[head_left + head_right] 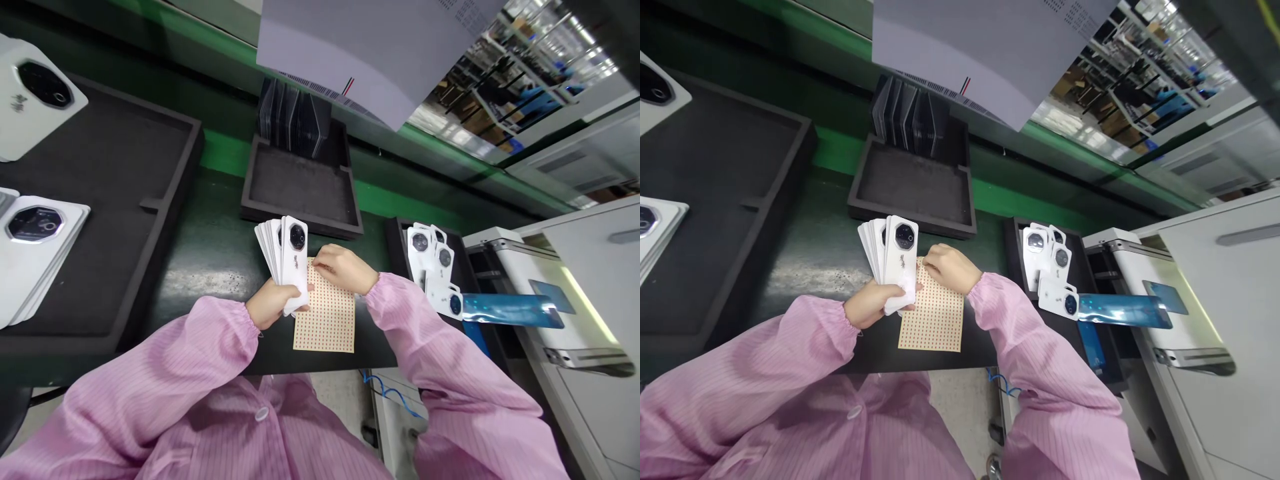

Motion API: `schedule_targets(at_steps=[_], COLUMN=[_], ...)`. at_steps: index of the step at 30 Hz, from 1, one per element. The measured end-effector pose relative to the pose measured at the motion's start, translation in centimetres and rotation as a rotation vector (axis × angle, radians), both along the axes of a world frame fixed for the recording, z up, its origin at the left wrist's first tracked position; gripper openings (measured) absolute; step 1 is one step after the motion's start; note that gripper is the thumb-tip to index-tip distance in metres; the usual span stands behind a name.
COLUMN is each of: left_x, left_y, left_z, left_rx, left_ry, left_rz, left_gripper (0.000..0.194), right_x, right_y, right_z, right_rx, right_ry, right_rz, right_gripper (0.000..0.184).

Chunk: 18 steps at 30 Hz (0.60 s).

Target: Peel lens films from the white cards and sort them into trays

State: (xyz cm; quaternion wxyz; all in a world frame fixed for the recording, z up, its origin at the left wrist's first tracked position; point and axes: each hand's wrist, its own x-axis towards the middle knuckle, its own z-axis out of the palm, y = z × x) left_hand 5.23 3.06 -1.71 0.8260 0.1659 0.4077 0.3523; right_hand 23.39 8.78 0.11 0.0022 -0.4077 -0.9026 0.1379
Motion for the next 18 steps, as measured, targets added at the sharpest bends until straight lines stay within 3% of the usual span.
schedule_targets(at_steps=[8,14,18], left_x=[0.0,0.0,-0.5], left_y=[-0.1,-0.1,-0.4], left_z=[-0.1,-0.9,0.0], left_rx=[0.016,0.037,0.056], left_ry=[-0.023,-0.033,-0.017], left_rz=[0.016,0.016,-0.003], left_gripper=[0.059,0.056,0.055], right_x=[-1.5,-2.3,-1.7], right_y=[0.9,1.1,0.6], right_z=[0.1,0.0,1.6], right_rx=[-0.087,-0.106,-0.078], right_ry=[-0.066,-0.075,0.006], right_rz=[-0.102,-0.064,-0.056], right_gripper=[0.013,0.014,0.013])
